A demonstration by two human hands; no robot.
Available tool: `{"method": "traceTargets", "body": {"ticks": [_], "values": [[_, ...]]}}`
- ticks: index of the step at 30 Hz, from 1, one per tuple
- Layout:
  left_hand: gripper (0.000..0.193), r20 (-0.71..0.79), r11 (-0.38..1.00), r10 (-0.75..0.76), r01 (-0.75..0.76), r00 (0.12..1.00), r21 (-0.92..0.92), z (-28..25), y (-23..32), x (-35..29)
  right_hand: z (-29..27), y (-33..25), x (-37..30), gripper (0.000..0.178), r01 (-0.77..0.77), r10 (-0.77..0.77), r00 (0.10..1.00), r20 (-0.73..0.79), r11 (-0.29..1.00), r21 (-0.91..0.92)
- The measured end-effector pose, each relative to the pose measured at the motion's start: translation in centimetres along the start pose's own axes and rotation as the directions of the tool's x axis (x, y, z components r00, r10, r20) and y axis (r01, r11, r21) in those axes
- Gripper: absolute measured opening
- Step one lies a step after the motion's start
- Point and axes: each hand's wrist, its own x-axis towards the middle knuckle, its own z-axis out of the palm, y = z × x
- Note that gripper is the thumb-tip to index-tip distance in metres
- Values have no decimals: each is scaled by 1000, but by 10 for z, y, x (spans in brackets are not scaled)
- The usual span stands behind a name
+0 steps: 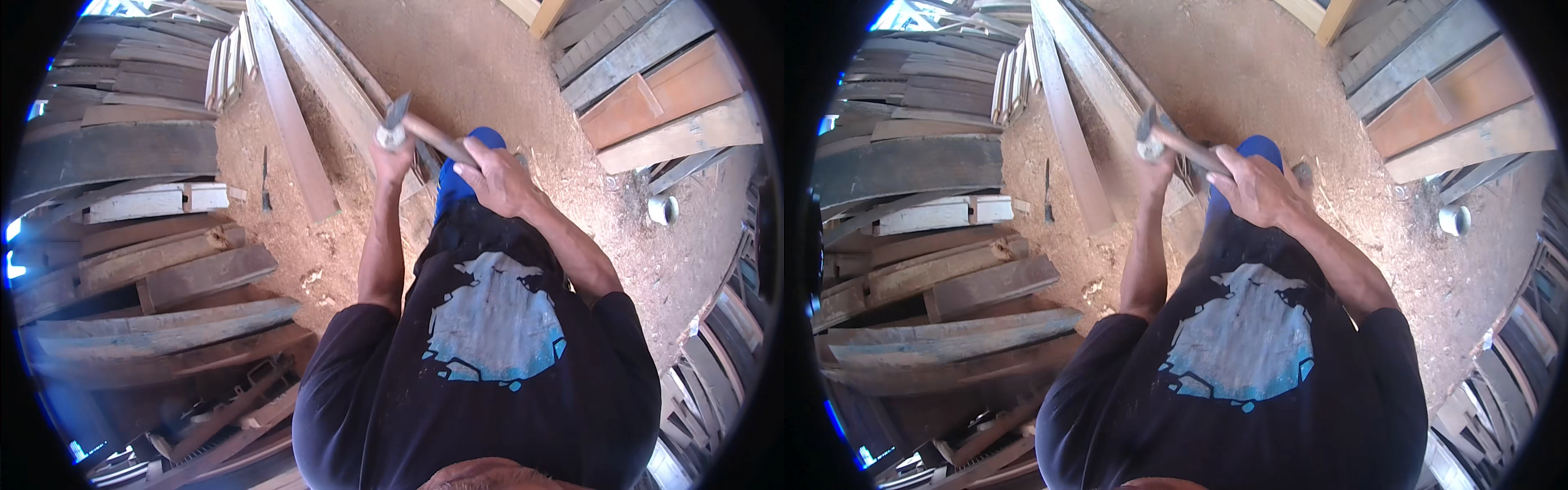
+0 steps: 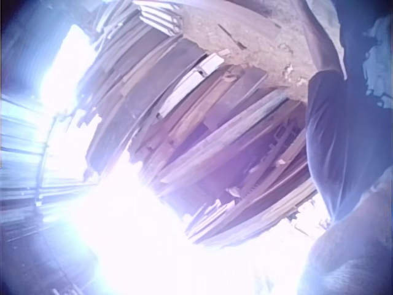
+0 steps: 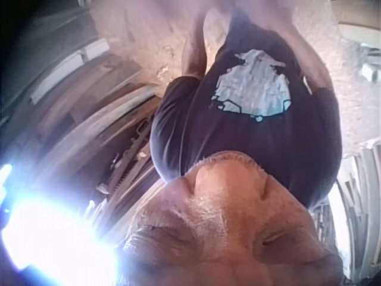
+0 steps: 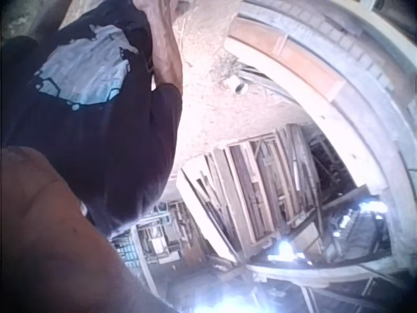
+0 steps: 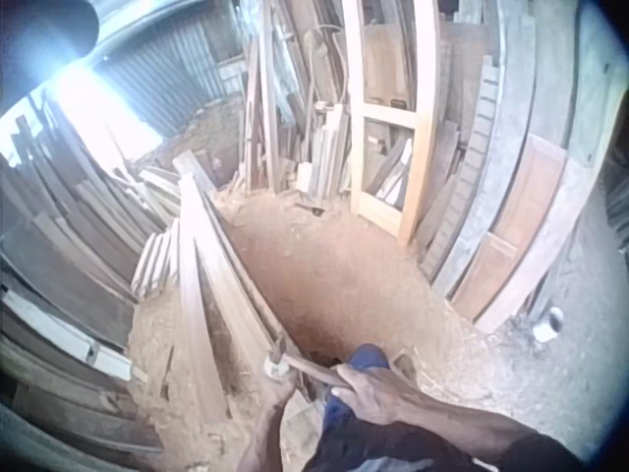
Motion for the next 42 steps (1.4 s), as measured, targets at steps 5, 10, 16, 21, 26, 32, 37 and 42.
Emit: {"method": "traceTargets", "body": {"ticks": [5, 10, 16, 21, 26, 32, 37, 42], "values": [[21, -274, 969, -93, 150, 957, 196, 14, -22, 52, -8, -23, -12, 39, 65, 7, 978, -209, 940, 336], [19, -124, 974, -207, 217, 970, 71, -5, -30, 53, -16, -4, -30, 44, 66, 54, 964, -260, 899, 432], [22, 54, 975, -158, 147, 986, 168, 9, 18, 35, -46, -25, -36, 46, 132, 81, 925, -370, 846, 517], [23, 107, 970, -110, 84, 988, 229, 14, 27, 28, -56, -32, -39, 45, 226, 44, 878, -478, 840, 493], [22, 136, 976, -101, 72, 986, 205, 18, 22, 19, -57, -30, -34, 46, 302, 34, 819, -573, 823, 481], [23, 202, 955, -24, -37, 979, 294, 34, 23, 7, 9, 35, -15, 41, 0, 33, 938, -346, 995, 95], [22, 184, 966, -41, -8, 982, 258, 24, -1, -2, -19, -1, -19, 41, -52, 83, 965, -248, 990, 128], [27, 197, 976, -106, 64, 975, 208, 14, 15, -5, 13, 5, -6, 32, 425, -234, 685, -690, 897, 118]]}}
